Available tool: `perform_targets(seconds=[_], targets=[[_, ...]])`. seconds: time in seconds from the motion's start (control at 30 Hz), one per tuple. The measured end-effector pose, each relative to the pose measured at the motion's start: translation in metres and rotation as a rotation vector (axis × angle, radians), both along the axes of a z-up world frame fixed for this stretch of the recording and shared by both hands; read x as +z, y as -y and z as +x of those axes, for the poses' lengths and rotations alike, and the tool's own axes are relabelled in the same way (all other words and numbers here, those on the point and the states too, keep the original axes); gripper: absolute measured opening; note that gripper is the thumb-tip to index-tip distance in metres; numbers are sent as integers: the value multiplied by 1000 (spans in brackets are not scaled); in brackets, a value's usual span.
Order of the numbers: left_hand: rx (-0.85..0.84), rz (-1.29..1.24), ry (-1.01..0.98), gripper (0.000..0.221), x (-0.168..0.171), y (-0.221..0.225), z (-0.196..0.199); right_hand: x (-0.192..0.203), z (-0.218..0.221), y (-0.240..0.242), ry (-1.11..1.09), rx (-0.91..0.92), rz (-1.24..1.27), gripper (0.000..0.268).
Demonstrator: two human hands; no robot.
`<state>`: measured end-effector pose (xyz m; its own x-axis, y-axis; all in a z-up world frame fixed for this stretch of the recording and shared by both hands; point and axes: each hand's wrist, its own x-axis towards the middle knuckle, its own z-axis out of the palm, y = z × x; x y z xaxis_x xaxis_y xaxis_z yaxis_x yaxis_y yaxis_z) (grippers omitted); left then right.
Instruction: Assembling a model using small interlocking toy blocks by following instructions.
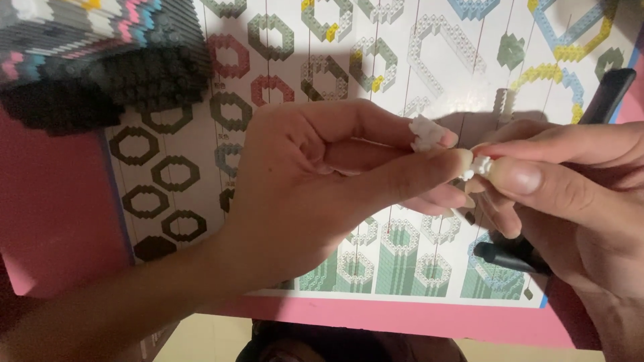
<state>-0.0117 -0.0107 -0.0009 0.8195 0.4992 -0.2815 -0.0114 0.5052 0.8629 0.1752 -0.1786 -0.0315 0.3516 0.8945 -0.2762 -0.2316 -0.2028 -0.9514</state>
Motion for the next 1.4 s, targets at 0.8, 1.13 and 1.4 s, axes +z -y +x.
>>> perform_targets(seconds=[0.8, 1.13, 1.4], targets=[[26, 31, -100, 25, 10, 4, 0, 0, -1, -1, 3, 42, 21, 21], [39, 58, 5, 21, 0, 6, -2, 27, -26, -17, 170, -73, -136, 13], [31, -4, 74, 18, -4, 6, -4, 43, -33, -27, 163, -135, -251, 12]])
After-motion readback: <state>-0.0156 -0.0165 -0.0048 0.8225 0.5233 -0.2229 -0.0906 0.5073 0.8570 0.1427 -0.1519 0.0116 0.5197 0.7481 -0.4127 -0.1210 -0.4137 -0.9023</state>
